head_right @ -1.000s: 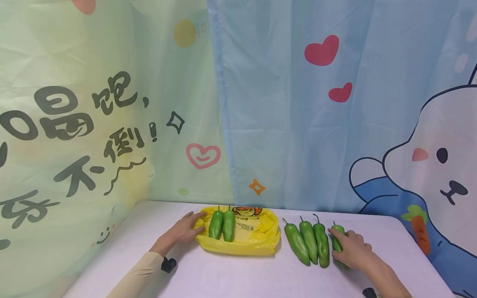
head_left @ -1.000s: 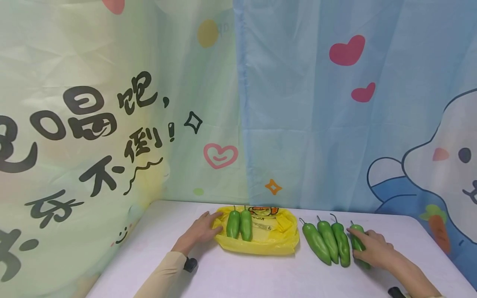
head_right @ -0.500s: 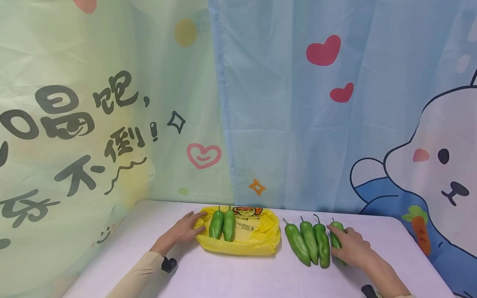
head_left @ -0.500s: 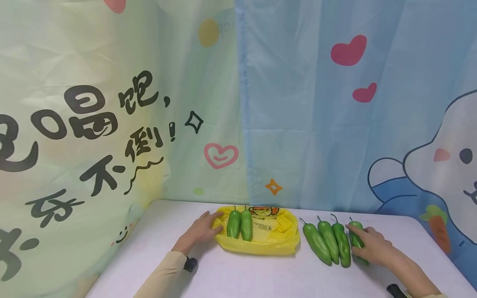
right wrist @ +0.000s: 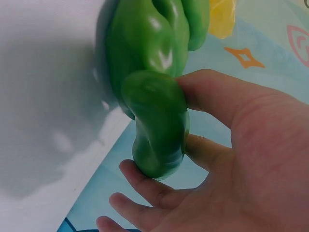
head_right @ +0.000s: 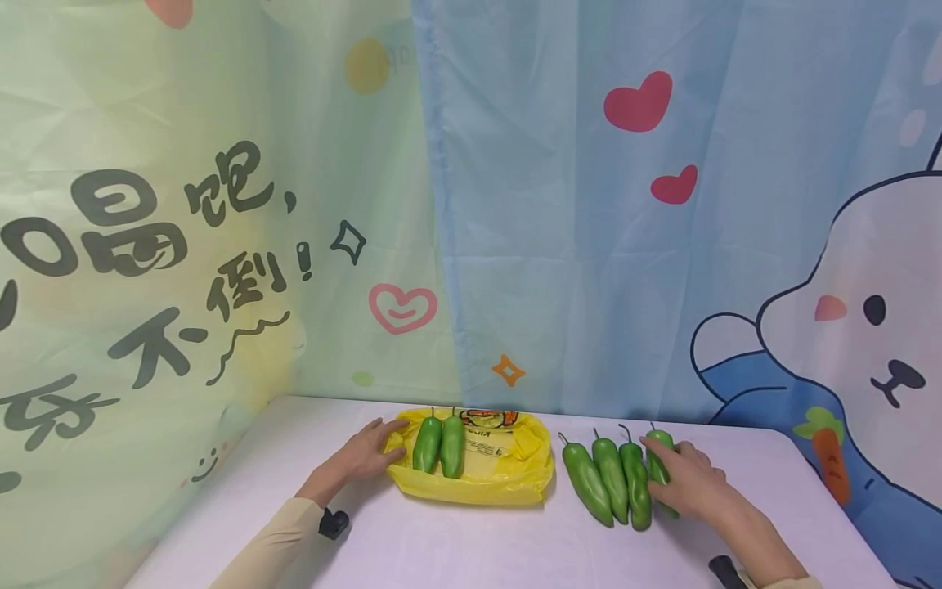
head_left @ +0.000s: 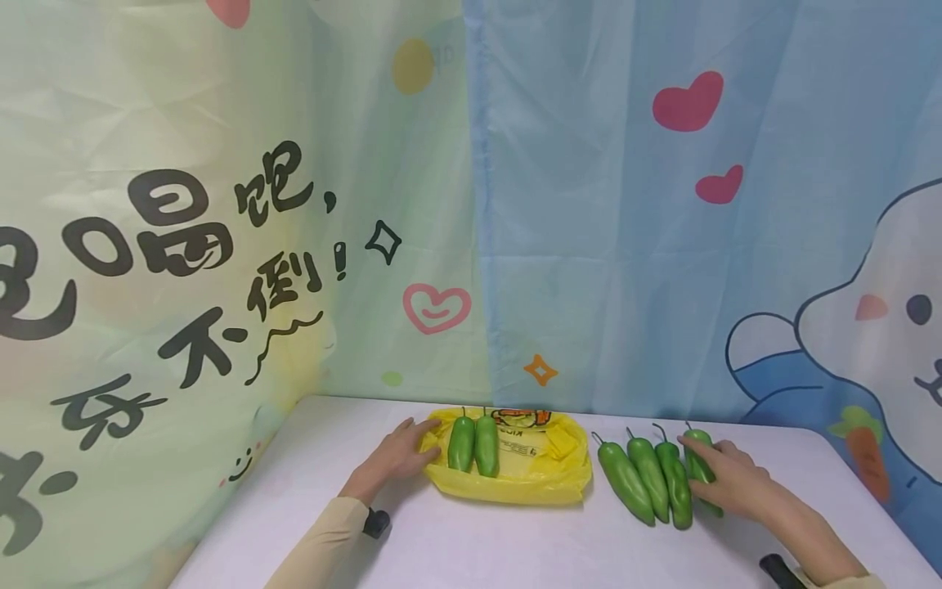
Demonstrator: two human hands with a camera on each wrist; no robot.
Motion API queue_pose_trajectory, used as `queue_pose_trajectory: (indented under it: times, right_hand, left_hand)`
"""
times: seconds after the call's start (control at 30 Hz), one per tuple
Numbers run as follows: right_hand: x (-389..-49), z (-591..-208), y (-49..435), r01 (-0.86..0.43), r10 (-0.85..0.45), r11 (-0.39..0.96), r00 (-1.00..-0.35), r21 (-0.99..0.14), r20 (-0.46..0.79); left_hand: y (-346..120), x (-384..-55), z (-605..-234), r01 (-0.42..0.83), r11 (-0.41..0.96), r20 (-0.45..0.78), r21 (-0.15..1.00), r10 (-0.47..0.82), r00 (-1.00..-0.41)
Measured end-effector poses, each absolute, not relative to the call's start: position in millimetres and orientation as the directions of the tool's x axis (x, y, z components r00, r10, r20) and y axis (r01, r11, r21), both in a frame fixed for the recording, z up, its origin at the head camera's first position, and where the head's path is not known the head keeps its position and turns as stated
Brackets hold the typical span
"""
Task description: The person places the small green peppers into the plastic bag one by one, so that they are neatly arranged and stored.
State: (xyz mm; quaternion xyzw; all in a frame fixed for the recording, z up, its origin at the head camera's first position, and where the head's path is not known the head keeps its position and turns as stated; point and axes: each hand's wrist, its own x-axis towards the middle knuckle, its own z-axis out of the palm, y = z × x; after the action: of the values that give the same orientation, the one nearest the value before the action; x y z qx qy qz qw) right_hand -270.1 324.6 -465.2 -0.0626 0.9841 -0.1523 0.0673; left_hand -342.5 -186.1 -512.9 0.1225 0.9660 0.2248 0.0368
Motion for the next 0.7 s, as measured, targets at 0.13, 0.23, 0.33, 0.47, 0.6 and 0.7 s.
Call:
queue_pose_trajectory:
  times: [0.13,0.23,0.33,0.47,0.6,0.7]
  right_hand:
    - [-268.6,-461.0,321.3,-0.116,-0.152,0.945,-0.984,-0.304,-0.098]
    - [-267.6,-458.9,318.2,-0.125,-0.158,0.945,-0.983,-0.301,-0.089]
    - [-266.9,-457.6,316.4,-0.131,-0.164,0.945,-0.983,-0.301,-0.088]
    - [-267.0,-457.6,314.9,-0.134,-0.168,0.942,-0.982,-0.309,-0.089]
    - [-267.4,-457.6,313.3,-0.14,-0.174,0.939,-0.981,-0.315,-0.084]
    - [-268.3,-456.5,311.7,-0.145,-0.179,0.937,-0.981,-0.317,-0.078]
  left_hand:
    - [-185.6,-341.7,-512.3,0.213,0.871,-0.021,0.442,0.248,-0.969]
    - [-185.9,-341.8,-512.1,0.21,0.873,-0.023,0.441,0.245,-0.969]
    - [-185.6,-342.1,-512.1,0.214,0.873,-0.021,0.439,0.248,-0.969]
    - [-185.1,-342.3,-512.5,0.22,0.872,-0.015,0.437,0.252,-0.968]
    - [-184.9,-342.5,-512.2,0.224,0.87,-0.012,0.44,0.255,-0.967]
    - [-185.4,-342.7,-511.9,0.224,0.869,-0.013,0.441,0.256,-0.967]
